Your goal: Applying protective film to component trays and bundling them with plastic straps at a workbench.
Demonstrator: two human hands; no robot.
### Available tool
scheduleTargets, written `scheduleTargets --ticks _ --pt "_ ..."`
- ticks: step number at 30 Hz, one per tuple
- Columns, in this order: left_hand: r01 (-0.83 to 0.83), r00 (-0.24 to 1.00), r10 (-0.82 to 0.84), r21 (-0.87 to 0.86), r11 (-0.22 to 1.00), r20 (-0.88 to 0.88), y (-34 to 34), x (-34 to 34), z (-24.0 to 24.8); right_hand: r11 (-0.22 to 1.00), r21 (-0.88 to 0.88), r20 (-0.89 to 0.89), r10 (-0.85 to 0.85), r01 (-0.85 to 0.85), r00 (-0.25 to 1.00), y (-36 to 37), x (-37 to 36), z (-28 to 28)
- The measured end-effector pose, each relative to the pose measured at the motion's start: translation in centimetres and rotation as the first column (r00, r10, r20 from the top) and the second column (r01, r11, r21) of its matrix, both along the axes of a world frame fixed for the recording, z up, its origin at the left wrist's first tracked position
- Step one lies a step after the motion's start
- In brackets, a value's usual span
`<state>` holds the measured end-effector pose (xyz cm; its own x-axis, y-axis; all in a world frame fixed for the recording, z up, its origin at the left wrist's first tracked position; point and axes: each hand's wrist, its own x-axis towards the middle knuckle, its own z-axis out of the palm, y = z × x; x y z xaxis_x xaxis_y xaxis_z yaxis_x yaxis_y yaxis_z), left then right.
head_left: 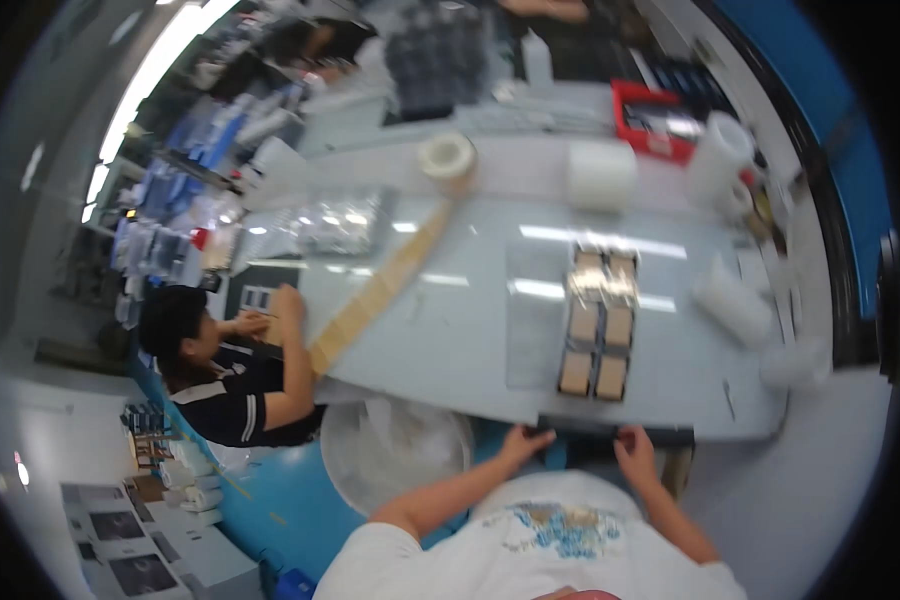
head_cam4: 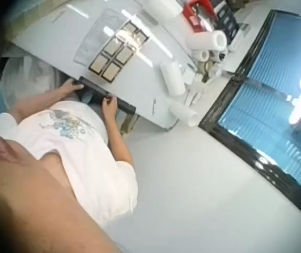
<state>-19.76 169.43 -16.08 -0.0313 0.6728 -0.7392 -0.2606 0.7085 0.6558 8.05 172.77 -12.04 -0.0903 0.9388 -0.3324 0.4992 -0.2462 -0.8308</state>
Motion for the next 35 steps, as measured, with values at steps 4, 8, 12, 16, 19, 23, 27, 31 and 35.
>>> scheduleTargets --ticks 4,8,12,16,19,23,27,31,35 --pt "0.087 0.890 -0.093 -0.034 0.996 -0.446 -0.8 -1.0 -1.9 0.988 -0.113 -0.083 -0.117 0.107 0.990 2.1 -2.1 -0.1" --pt "0.016 0.998 -0.013 0.049 0.999 -0.056 0.4 -1.7 2.7 0.948 -0.286 -0.135 -0.185 0.140 0.973 2.7 -3.2 -1.0" --pt "0.161 0.984 -0.163 -0.031 0.987 -0.077 0.6 -2.3 0.9 0.851 -0.520 -0.126 -0.157 0.069 0.980 4.7 -5.0 2.0" --pt "0.593 0.615 -0.612 -0.219 0.774 -0.498 1.7 -3.4 1.5 0.910 -0.404 -0.111 -0.148 0.091 0.983 5.2 -4.5 0.5" --pt "0.589 0.489 -0.407 -0.052 0.806 -0.772 0.4 -2.6 3.7 0.971 -0.238 -0.112 -0.055 0.027 0.992 4.1 -3.5 0.3" --pt "0.596 0.491 -0.402 -0.038 0.802 -0.773 -1.6 -2.1 4.5 0.908 -0.408 -0.146 -0.164 0.092 0.975 3.3 -3.0 1.4" --pt "0.564 0.587 -0.272 0.143 0.814 -0.762 -1.2 -2.2 7.3 0.850 -0.526 -0.354 -0.257 0.035 0.899 2.4 -3.4 2.6" --pt "0.588 0.675 0.071 0.593 0.550 -0.735 -0.3 -4.0 8.6 0.748 -0.664 -0.446 -0.417 0.020 0.792 4.7 -6.1 7.6" --pt "0.807 0.495 -0.011 0.456 0.376 -0.869 2.8 -4.5 12.5 0.678 -0.735 -0.517 -0.539 -0.021 0.665 6.1 -6.4 8.2"
